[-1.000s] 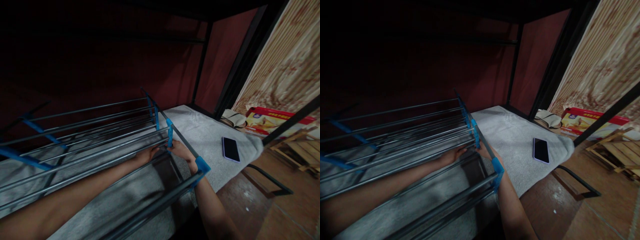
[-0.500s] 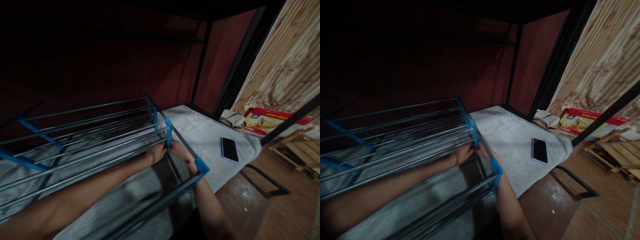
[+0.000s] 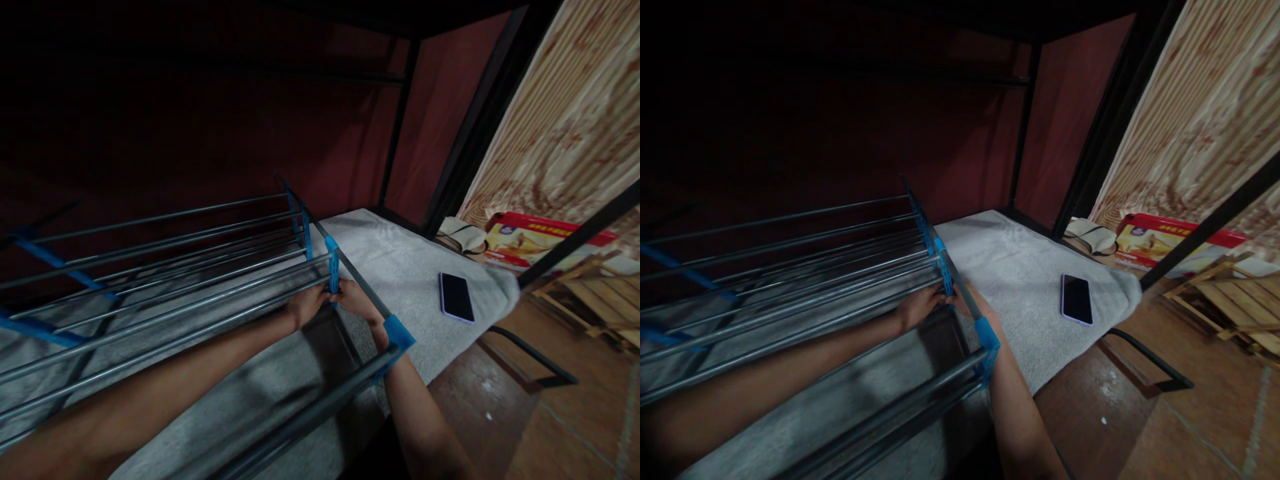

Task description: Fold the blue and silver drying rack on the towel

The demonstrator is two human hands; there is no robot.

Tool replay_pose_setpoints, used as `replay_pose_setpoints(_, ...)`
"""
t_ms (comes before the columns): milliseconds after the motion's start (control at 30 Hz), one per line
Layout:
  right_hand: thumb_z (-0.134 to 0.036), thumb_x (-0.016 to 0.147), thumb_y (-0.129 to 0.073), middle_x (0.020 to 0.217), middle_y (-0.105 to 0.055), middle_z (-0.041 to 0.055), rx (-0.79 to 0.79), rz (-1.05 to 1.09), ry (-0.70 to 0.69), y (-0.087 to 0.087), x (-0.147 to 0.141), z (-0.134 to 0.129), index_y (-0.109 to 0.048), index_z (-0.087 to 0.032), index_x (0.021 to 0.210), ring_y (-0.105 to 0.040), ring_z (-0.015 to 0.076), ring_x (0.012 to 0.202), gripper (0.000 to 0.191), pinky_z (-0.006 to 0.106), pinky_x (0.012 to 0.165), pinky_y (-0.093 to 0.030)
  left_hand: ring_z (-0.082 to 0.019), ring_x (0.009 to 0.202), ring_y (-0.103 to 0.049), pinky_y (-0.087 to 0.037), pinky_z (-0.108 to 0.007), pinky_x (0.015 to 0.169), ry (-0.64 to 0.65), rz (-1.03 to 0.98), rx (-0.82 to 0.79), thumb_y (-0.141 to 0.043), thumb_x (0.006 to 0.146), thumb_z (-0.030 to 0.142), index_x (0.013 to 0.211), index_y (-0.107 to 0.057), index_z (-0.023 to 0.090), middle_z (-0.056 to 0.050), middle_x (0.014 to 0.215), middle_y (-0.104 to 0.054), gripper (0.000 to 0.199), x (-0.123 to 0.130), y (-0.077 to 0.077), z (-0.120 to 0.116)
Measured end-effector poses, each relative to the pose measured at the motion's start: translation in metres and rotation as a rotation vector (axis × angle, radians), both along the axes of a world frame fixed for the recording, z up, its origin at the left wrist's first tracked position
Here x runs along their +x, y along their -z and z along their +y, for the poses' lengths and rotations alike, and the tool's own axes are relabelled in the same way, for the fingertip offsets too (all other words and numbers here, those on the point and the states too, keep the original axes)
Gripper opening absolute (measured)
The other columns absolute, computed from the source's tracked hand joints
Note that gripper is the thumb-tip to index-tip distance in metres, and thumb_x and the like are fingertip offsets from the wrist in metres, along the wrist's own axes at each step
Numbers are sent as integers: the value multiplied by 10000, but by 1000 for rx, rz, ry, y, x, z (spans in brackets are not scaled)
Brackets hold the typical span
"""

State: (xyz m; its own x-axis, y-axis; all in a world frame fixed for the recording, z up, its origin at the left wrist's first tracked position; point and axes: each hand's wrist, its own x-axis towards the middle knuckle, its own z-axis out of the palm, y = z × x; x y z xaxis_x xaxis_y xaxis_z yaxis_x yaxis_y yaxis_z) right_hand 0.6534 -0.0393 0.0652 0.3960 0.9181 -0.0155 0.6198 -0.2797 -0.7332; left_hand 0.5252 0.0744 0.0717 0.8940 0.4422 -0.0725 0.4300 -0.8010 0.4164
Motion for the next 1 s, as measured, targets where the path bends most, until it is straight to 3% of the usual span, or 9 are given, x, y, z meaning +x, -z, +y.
replay_pose_setpoints(233, -150, 867, -598, 1070, -750, 65, 39, 24, -17, -6, -4, -1, -704, -265, 925, -670, 251, 1020, 167, 322, 899, -491, -259, 1136, -667, -514, -364, 950, -2, 46, 104, -409, 1000, 332, 1221, -643, 241, -81, 1233, -712, 335, 1, 2, -6)
replay_pose_setpoints(467, -130, 833, -607, 996, -736, 76, 45, 1, -5, -1, -2, 0, -672, -182, 908, -659, 230, 942, 112, 307, 826, -473, -266, 1058, -695, -522, -376, 903, 8, 84, 137, -365, 1002, 299, 1123, -667, 202, -118, 1111, -737, 339, -2, 4, -8)
replay_pose_setpoints(667, -107, 823, -590, 1025, -734, 76, 51, -1, -4, 3, 0, 1, -674, -183, 926, -654, 211, 956, 154, 290, 833, -473, -251, 1072, -694, -518, -363, 909, 25, 93, 116, -314, 1012, 296, 1117, -664, 207, -115, 1127, -740, 375, -4, 7, -11)
replay_pose_setpoints(1000, -129, 827, -621, 926, -743, 61, 75, -9, -17, 5, 1, 1, -696, -192, 898, -671, 223, 916, 121, 322, 853, -506, -245, 1132, -676, -511, -345, 958, 26, 72, 70, -383, 992, 296, 1148, -684, 222, -82, 1204, -731, 347, 0, 2, -3)
